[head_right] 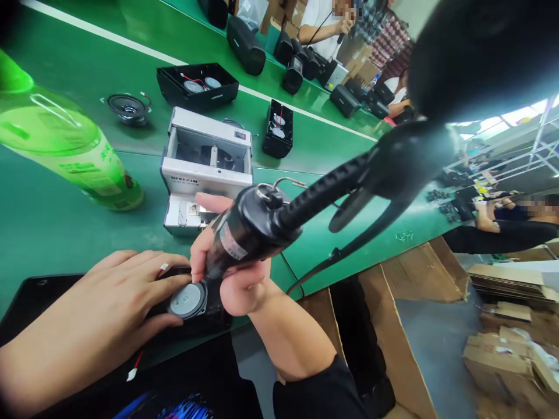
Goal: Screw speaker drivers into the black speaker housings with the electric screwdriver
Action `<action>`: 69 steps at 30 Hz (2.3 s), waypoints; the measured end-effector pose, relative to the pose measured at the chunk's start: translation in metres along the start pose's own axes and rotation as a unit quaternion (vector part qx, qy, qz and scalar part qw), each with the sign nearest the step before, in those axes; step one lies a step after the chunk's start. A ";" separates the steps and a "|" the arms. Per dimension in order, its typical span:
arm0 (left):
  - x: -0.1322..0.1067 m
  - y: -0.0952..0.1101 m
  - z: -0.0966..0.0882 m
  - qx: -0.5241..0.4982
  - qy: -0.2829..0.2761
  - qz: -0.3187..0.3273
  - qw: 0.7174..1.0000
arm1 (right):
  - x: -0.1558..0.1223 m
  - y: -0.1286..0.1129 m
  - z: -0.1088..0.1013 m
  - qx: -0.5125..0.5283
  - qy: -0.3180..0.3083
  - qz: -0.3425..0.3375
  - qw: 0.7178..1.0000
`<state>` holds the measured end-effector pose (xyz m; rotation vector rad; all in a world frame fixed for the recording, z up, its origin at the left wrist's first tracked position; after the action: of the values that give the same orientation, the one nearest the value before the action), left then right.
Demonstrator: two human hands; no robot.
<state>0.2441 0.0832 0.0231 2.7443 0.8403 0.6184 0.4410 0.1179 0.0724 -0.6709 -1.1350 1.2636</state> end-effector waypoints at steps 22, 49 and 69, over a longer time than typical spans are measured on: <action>0.005 -0.005 0.007 -0.017 -0.043 -0.048 0.998 | 0.011 -0.019 0.015 0.020 0.027 0.013 0.999; -0.001 -0.011 0.004 -0.081 -0.029 -0.036 0.996 | 0.000 -0.037 0.014 0.048 0.040 0.086 0.994; 0.006 -0.010 0.005 -0.063 -0.049 -0.050 0.996 | -0.006 -0.030 0.022 0.050 -0.007 0.129 0.990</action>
<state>0.2461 0.0940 0.0171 2.5791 0.8789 0.4962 0.4327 0.1014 0.1054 -0.7521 -1.0103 1.5365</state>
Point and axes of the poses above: each hand's wrist, its own x-axis towards the middle knuckle, its own z-axis out of the palm, y = z × x, the point moved 5 cm from there along x, towards the middle knuckle, and after that the axes turned 7 degrees about z, right-handed, at the moved point
